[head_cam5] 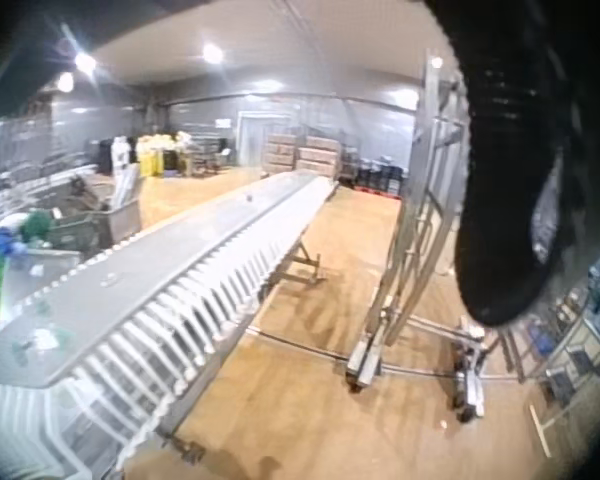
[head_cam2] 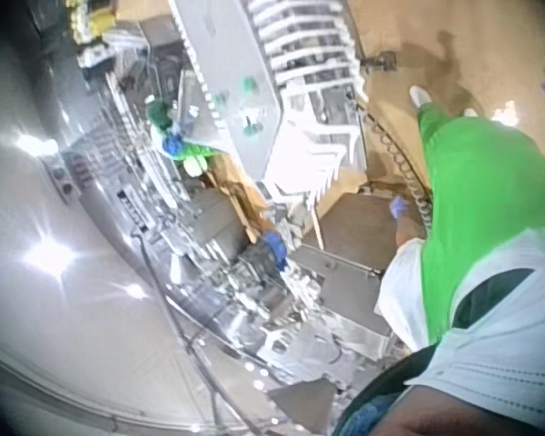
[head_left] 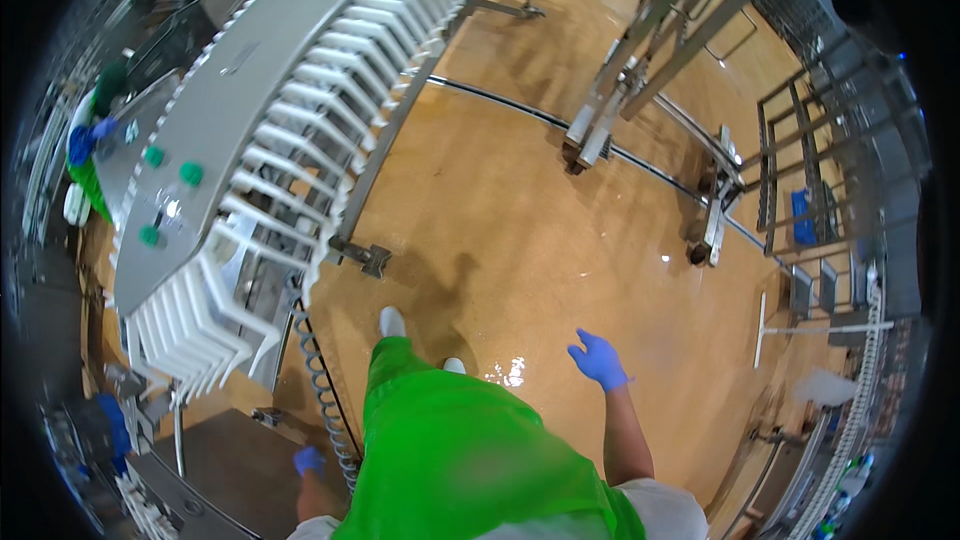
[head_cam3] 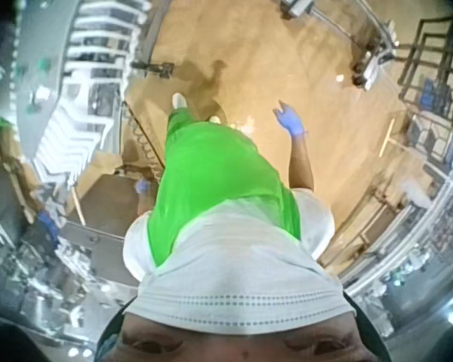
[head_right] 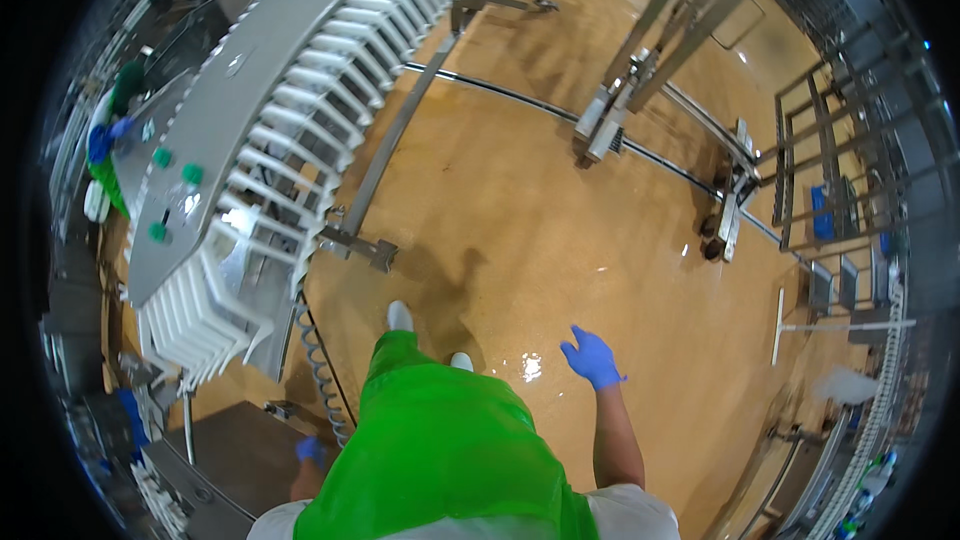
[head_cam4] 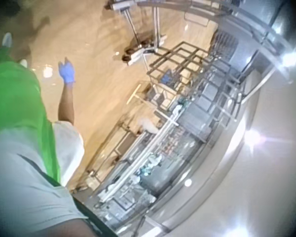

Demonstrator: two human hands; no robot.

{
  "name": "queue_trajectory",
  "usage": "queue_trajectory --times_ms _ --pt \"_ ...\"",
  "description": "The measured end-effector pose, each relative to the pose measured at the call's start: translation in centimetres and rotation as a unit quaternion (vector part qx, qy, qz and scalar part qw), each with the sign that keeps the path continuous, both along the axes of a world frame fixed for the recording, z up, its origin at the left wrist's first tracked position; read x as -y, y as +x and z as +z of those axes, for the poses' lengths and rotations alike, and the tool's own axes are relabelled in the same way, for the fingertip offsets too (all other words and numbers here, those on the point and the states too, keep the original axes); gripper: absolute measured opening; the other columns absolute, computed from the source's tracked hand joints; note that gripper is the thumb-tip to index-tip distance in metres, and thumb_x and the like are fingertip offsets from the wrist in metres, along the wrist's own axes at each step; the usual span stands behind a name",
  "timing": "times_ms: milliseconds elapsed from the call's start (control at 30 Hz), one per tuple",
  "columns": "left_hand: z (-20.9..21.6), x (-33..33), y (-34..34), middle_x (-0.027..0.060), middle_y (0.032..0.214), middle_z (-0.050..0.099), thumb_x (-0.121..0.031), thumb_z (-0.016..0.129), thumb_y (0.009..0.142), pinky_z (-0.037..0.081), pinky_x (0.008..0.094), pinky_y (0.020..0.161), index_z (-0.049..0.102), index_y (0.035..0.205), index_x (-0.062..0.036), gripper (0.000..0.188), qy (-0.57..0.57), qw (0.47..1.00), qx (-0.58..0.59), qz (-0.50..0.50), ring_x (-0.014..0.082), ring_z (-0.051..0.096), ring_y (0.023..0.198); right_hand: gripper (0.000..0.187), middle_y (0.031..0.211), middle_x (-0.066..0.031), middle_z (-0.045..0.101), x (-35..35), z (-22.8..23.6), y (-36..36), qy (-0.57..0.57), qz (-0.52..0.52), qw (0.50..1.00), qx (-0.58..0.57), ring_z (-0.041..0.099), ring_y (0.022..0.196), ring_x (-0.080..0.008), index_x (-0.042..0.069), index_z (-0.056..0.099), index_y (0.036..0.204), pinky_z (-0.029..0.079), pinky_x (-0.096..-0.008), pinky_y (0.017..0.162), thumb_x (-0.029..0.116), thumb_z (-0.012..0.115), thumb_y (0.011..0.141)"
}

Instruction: The person assembles a large metal component with white plastic elements onto a machine, then moves a long rack-like structure across the floor and places it on a stand. They also handle a blue hose and a metal basket, moving them around the workspace.

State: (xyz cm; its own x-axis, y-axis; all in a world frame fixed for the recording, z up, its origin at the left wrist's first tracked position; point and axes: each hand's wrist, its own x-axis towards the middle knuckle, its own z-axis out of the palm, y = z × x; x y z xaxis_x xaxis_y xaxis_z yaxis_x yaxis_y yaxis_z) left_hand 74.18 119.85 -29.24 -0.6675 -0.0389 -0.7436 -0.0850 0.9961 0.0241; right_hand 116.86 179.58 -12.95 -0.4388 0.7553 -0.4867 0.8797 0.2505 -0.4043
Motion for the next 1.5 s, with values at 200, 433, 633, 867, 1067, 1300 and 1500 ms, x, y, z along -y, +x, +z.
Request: queue_trajectory --times_ms 200,433,633,867,1067,1300,1500 --pt "-6.2 -11.0 4.6 0.0103 0.103 0.064 -0.027 0.042 0.091 0.050 0.0347 0.068 0.059 0.108 -0.0059 0.032 0.130 0.825 0.156 -0.527 0.0237 0.062 0.081 0.055 0.120 -0.0193 0.056 -10.9 -1.3 -15.0 0.016 0.112 0.988 -0.103 0.053 0.112 -0.0340 0.007 0.048 0.130 0.042 -0.0417 0.095 0.042 0.049 0.087" --pt "-3.7 -42.6 0.0 0.0088 0.069 0.062 -0.033 0.054 0.088 0.043 0.0292 0.048 0.064 0.080 -0.0045 0.031 0.230 0.951 0.200 -0.061 0.0150 0.057 0.056 0.061 0.130 -0.0152 0.051 -24.8 -7.6 -19.0 -0.177 0.123 0.976 -0.012 0.048 0.120 -0.0314 0.009 0.045 0.133 0.037 -0.0408 0.102 0.047 0.048 0.086" --pt "5.8 -69.2 -4.0 0.0063 0.083 0.064 -0.039 0.052 0.090 0.045 0.0272 0.056 0.061 0.094 -0.0030 0.037 0.440 0.876 0.198 0.006 0.0144 0.061 0.070 0.052 0.131 -0.0141 0.051 -36.1 -10.5 -1.6 -0.247 -0.002 0.944 0.218 0.046 0.123 -0.0322 0.007 0.058 0.119 0.033 -0.0442 0.104 0.045 0.047 0.084" --pt "5.4 -80.6 -8.2 0.0044 0.082 0.063 -0.030 0.053 0.088 0.043 0.0270 0.052 0.059 0.093 -0.0057 0.026 0.350 0.921 0.161 0.064 0.0132 0.059 0.066 0.047 0.132 -0.0119 0.050 -52.6 -13.7 -4.6 -0.242 0.023 0.915 0.322 0.045 0.125 -0.0302 0.011 0.059 0.119 0.029 -0.0556 0.104 0.039 0.046 0.083" --pt "0.7 -78.0 -7.2 0.0042 0.068 0.061 -0.031 0.052 0.089 0.039 0.0274 0.045 0.060 0.085 -0.0099 0.023 0.193 0.943 0.156 0.222 0.0125 0.053 0.055 0.050 0.123 -0.0182 0.055 -72.5 -10.2 -33.1 -0.117 0.173 0.976 0.059 0.052 0.114 -0.0355 0.006 0.061 0.112 0.040 -0.0418 0.098 0.043 0.042 0.083" --pt "1.6 -87.4 -5.6 0.0059 0.072 0.061 -0.032 0.052 0.088 0.040 0.0291 0.049 0.061 0.086 -0.0097 0.024 0.175 0.978 0.116 0.007 0.0148 0.054 0.059 0.041 0.113 -0.0131 0.063 -92.0 -7.5 -43.9 -0.128 0.120 0.973 0.151 0.060 0.105 -0.0328 0.009 0.066 0.107 0.046 -0.0471 0.087 0.038 0.049 0.083" --pt "1.9 -103.1 -12.2 0.0074 0.075 0.062 -0.032 0.052 0.087 0.041 0.0306 0.052 0.062 0.087 -0.0094 0.025 0.159 0.976 0.123 -0.087 0.0168 0.056 0.063 0.048 0.130 -0.0127 0.053 -96.0 -15.6 -28.5 -0.258 0.126 0.899 0.332 0.051 0.119 -0.0291 0.014 0.056 0.124 0.037 -0.0490 0.100 0.038 0.048 0.083"
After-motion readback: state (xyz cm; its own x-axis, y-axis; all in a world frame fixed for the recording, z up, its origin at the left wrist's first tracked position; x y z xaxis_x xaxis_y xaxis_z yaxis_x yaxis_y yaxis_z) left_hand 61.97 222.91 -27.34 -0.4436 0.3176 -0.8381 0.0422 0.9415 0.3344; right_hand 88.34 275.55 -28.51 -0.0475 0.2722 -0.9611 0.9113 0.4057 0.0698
